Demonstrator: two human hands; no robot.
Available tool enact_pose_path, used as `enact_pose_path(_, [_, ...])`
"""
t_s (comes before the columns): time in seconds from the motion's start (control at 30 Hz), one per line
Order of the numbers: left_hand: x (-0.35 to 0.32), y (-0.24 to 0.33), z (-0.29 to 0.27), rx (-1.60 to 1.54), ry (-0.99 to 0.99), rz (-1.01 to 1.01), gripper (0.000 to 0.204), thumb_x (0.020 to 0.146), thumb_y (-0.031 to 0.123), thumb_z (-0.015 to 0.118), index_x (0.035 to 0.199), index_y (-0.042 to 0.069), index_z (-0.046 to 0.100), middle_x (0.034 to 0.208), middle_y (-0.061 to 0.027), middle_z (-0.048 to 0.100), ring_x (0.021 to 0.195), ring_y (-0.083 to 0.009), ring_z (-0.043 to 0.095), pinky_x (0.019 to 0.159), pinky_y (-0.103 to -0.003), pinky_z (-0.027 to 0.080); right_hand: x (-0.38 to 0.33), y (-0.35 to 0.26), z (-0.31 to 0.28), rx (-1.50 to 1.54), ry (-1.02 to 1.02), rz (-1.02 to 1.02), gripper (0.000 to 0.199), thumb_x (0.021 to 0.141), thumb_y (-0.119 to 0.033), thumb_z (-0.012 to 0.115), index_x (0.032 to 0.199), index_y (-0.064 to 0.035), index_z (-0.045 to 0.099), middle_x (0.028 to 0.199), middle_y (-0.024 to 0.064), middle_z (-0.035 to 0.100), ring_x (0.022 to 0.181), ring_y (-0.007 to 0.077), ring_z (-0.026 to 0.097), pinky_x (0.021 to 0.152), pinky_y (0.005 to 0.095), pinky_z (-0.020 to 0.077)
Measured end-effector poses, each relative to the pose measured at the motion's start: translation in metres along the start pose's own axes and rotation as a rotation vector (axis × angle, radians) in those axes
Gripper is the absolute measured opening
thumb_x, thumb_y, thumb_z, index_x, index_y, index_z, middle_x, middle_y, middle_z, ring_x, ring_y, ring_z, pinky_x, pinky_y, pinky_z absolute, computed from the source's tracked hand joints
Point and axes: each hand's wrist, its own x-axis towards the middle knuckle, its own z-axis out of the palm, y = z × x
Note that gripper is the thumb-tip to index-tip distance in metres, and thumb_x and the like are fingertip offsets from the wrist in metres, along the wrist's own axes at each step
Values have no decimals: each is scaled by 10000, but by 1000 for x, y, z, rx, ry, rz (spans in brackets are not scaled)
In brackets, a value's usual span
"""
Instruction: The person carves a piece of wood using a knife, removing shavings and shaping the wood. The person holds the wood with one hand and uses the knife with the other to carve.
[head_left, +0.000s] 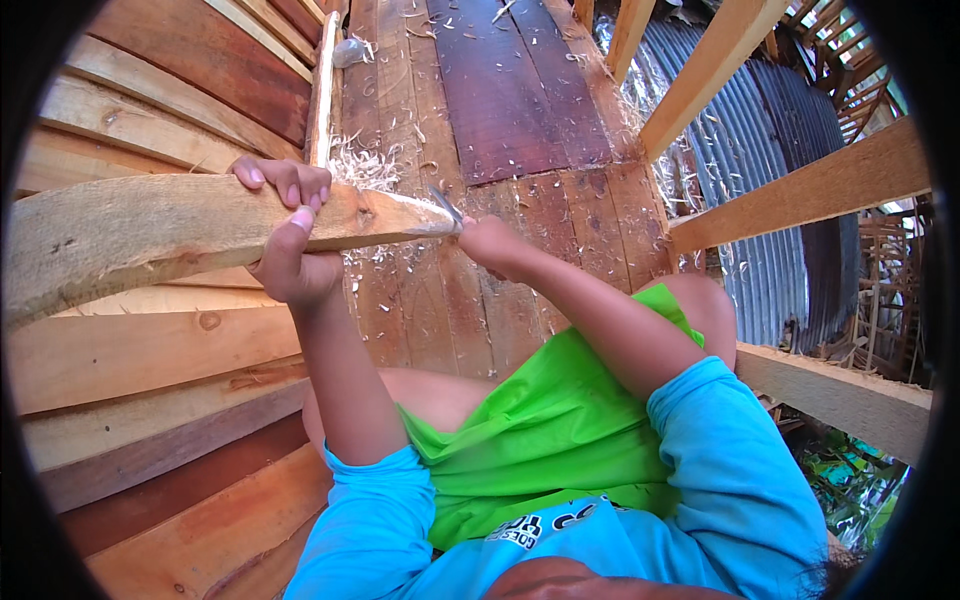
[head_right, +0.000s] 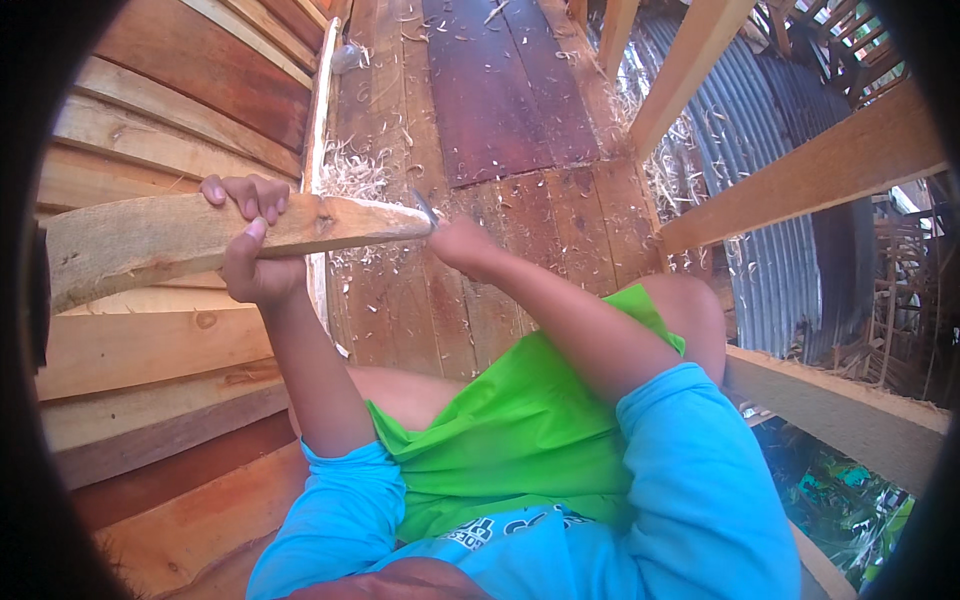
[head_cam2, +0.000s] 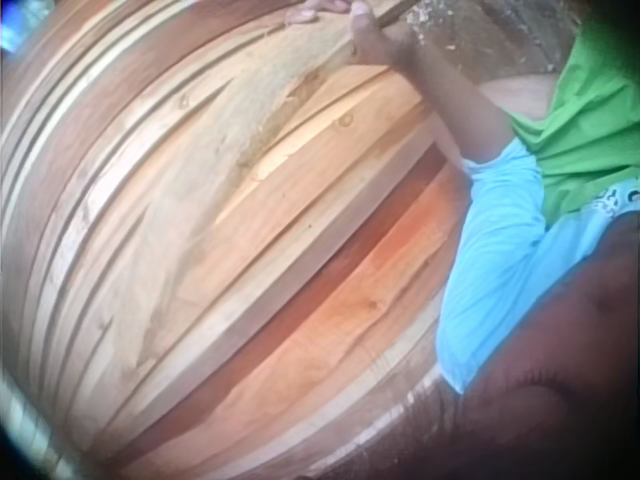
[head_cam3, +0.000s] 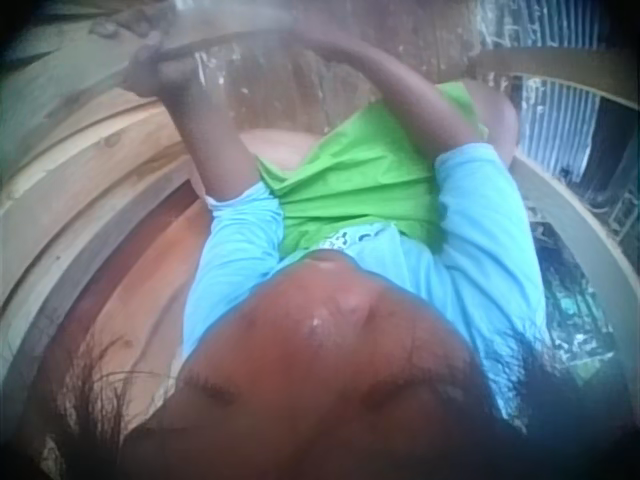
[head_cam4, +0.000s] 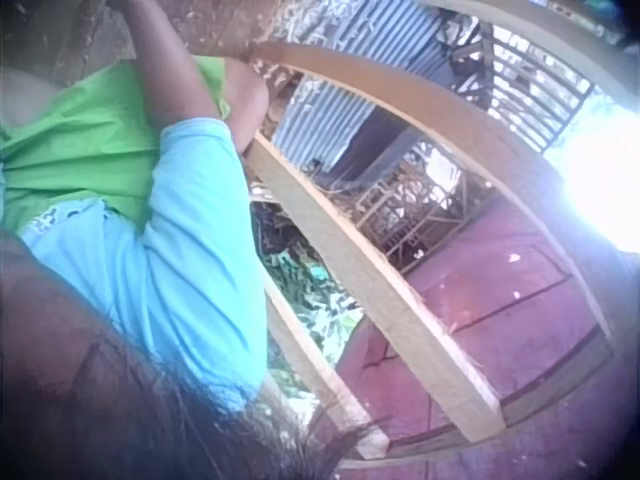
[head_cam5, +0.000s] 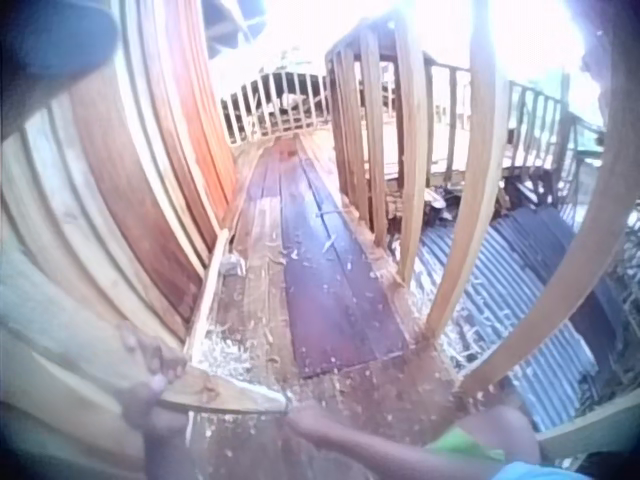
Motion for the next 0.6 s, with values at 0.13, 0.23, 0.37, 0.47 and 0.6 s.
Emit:
enact_pose_path(0.13, [-2, 3, -7, 16, 23, 7, 442, 613, 50, 513, 1025, 114, 367, 798, -51, 399, 700, -165, 406, 729, -328, 363, -27, -34, 15, 101, -54, -183, 486, 1019, -351, 319, 835, 24, 567, 536, 26, 439, 386, 163, 410, 387, 365, 383])
enact_pose_path(0.23, [0, 3, -2, 8, 59, -9, 442, 612, 50, 512, 1025, 117, 371, 797, -50, 399, 704, -165, 410, 733, -328, 362, -2, -7, 15, 83, -13, -151, 475, 1017, -352, 324, 801, 11, 539, 538, 27, 445, 392, 156, 430, 378, 355, 377])
enact_pose_path(0.37, [2, 0, -1, 34, 74, 12, 430, 620, 36, 496, 1025, 121, 378, 793, -46, 402, 715, -163, 413, 742, -325, 360, -3, -1, 10, 16, 7, -26, 380, 993, -309, 360, 911, 9, 550, 646, 91, 526, 484, 199, 514, 450, 379, 427])
enact_pose_path(0.47, [-3, 2, 2, -26, 107, 13, 445, 630, -62, 479, 1042, 77, 381, 801, -71, 391, 696, -162, 412, 761, -325, 407, -31, -32, 5, -47, -126, -84, 341, 949, -220, 416, 1142, 5, 584, 855, 203, 657, 674, 267, 663, 589, 406, 523])
enact_pose_path(0.6, [1, -1, 4, -25, 125, 22, 437, 640, -42, 483, 1047, 85, 387, 804, -61, 404, 709, -159, 418, 764, -324, 393, -4, 2, 7, -57, 3, -45, 403, 993, -287, 353, 955, 45, 579, 662, 126, 566, 523, 221, 565, 470, 388, 454])
